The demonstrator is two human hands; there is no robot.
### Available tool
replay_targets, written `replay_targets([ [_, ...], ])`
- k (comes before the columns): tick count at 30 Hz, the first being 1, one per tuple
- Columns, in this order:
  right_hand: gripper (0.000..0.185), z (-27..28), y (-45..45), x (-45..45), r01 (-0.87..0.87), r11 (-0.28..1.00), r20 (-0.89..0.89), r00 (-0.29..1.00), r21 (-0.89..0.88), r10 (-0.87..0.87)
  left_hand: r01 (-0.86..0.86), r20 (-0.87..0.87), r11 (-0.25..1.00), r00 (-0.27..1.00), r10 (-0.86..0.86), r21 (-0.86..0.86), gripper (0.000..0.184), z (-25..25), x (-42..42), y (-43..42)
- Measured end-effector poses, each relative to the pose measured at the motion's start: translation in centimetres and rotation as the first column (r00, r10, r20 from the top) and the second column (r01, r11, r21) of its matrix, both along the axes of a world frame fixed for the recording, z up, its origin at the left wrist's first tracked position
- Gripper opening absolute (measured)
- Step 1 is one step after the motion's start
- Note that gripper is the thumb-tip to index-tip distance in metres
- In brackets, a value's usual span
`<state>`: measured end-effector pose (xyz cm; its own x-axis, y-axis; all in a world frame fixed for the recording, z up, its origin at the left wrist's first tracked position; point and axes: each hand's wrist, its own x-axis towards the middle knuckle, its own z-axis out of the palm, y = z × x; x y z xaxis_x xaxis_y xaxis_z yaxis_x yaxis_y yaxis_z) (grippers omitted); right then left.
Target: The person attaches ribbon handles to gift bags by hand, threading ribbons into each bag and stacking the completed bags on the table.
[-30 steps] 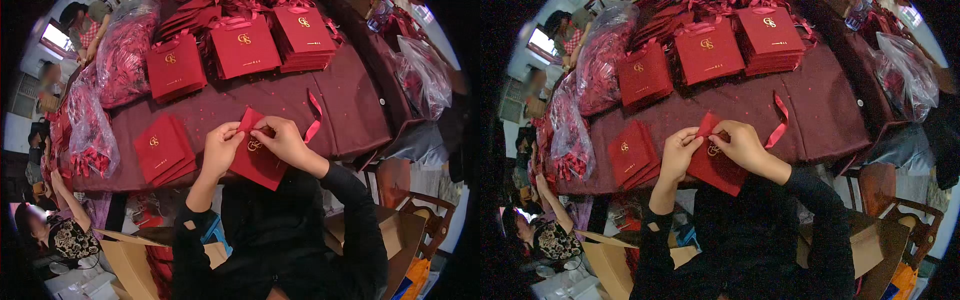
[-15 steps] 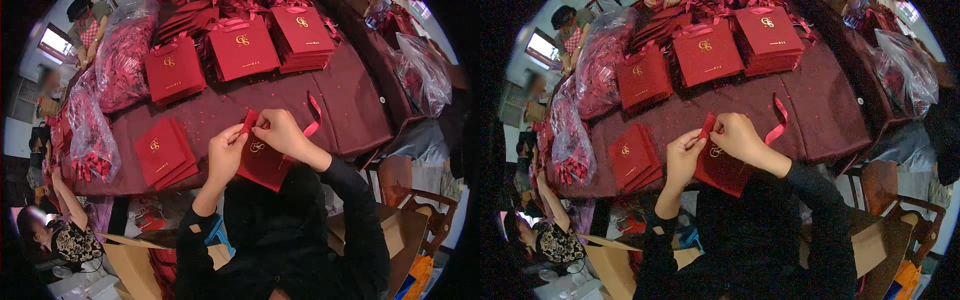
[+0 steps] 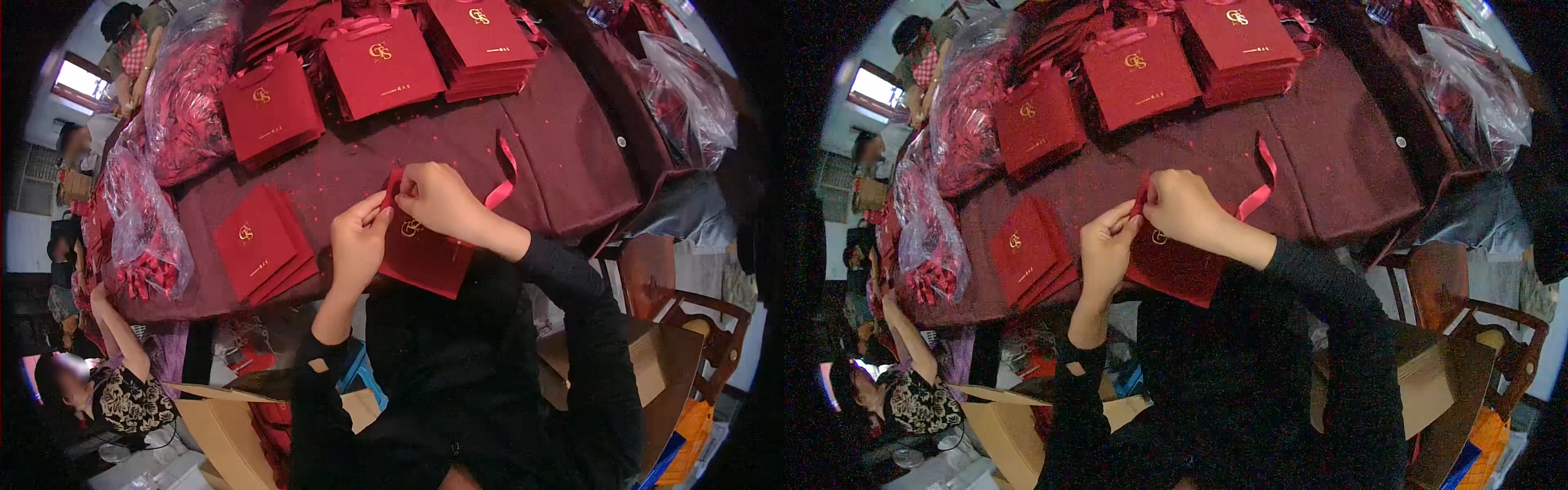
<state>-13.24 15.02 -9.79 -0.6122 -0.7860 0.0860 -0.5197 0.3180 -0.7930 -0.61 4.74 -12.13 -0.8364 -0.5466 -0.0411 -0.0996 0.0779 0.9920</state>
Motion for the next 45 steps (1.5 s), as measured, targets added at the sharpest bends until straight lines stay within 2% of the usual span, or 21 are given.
replay_targets([
  [6,0.012,-1.1,0.6,0.8,-0.013,0.993,-0.071,0.997,-0.116,0.004,0.007,-0.051,0.993,0.999,-0.001,0.114,0.030,-1.0,0.0,-0.5],
  [8,0.011,-1.0,1.3,1.0,-0.027,0.990,-0.092,0.996,-0.141,0.014,0.064,0.019,0.928,0.997,-0.077,0.367,0.028,-0.9,-0.1,-1.5],
  [9,0.011,-1.3,1.6,1.0,-0.031,0.988,-0.109,0.994,-0.151,0.014,0.045,0.101,0.810,0.987,-0.127,0.585,0.027,2.2,-0.3,-1.6],
  [10,0.011,-1.6,1.7,1.0,-0.034,0.986,-0.128,0.992,-0.165,0.013,0.045,0.094,0.811,0.988,-0.122,0.583,0.027,2.0,-0.6,-1.8],
  [12,0.011,-2.3,1.8,0.9,-0.028,0.978,-0.105,0.994,-0.208,0.006,0.104,0.182,0.920,0.966,-0.184,0.378,0.027,0.9,-0.9,-2.3],
  [14,0.011,-2.7,2.1,0.9,-0.011,0.968,-0.075,0.997,-0.252,-0.008,0.093,0.106,0.920,0.984,-0.144,0.380,0.023,-0.1,-1.4,-1.6],
  [16,0.010,-2.7,2.4,0.9,0.009,0.959,-0.063,0.998,-0.283,-0.028,0.178,0.026,0.984,0.984,-0.178,0.014,0.018,-0.6,-1.6,-1.6],
  [17,0.010,-2.7,2.5,0.8,0.009,0.960,-0.063,0.998,-0.281,-0.028,0.178,0.026,0.984,0.984,-0.179,0.016,0.018,-0.9,-1.7,-1.8],
  [19,0.012,-2.7,2.6,0.8,-0.027,0.959,-0.039,0.999,-0.284,0.017,0.237,-0.003,0.931,0.969,-0.248,-0.276,0.016,-0.9,-1.8,-2.5],
  [20,0.012,-2.7,2.7,0.9,-0.027,0.958,-0.038,0.999,-0.287,0.016,0.238,-0.002,0.930,0.969,-0.248,-0.279,0.016,-0.7,-1.7,-2.6],
  [22,0.014,-2.7,2.7,1.4,-0.017,0.979,-0.182,0.983,-0.201,-0.020,0.221,0.050,0.815,0.972,-0.230,-0.535,0.015,0.6,-1.6,-2.7],
  [23,0.014,-2.9,2.6,1.5,-0.014,0.979,-0.178,0.984,-0.203,-0.023,0.225,0.054,0.814,0.971,-0.233,-0.536,0.015,0.6,-1.5,-2.8],
  [28,0.017,-3.2,2.4,2.1,-0.035,0.981,-0.579,0.811,-0.192,-0.084,0.123,0.003,0.856,0.990,-0.140,-0.502,0.008,-0.1,-1.6,-2.5],
  [30,0.018,-3.3,2.4,2.2,-0.013,0.984,-0.596,0.797,-0.179,-0.098,-0.047,0.107,0.993,0.993,0.059,-0.112,0.009,0.3,-1.6,-2.8],
  [31,0.018,-3.4,2.4,2.3,0.018,0.986,-0.612,0.782,-0.167,-0.117,-0.102,-0.003,0.994,0.995,0.102,-0.044,0.012,-0.4,-1.4,-4.1],
  [32,0.018,-3.4,2.3,2.3,0.022,0.984,-0.611,0.782,-0.174,-0.126,-0.118,0.024,0.993,0.993,0.119,-0.029,0.011,-1.1,-1.1,-4.9],
  [36,0.018,-3.7,2.5,2.6,0.019,0.994,-0.677,0.731,-0.105,-0.086,-0.145,0.041,0.981,0.988,0.151,-0.129,0.010,-0.1,-1.4,-4.5],
  [38,0.017,-3.8,2.5,2.6,0.023,0.996,-0.702,0.708,-0.081,-0.074,-0.095,0.185,0.926,0.968,0.172,-0.365,0.009,0.8,-1.9,-4.2],
  [39,0.018,-3.8,2.6,2.7,0.024,0.998,-0.704,0.708,-0.061,-0.060,-0.093,0.183,0.926,0.968,0.169,-0.366,0.009,0.2,-2.1,-4.5],
  [41,0.019,-3.9,2.7,2.7,0.030,0.999,-0.703,0.710,-0.040,-0.049,-0.116,0.046,0.741,0.980,0.195,-0.661,0.009,-1.4,-2.3,-5.2],
  [45,0.019,-3.7,2.6,2.7,0.019,0.996,-0.699,0.711,-0.084,-0.073,-0.145,0.071,0.747,0.966,0.250,-0.649,0.010,-1.2,-2.3,-5.2],
])
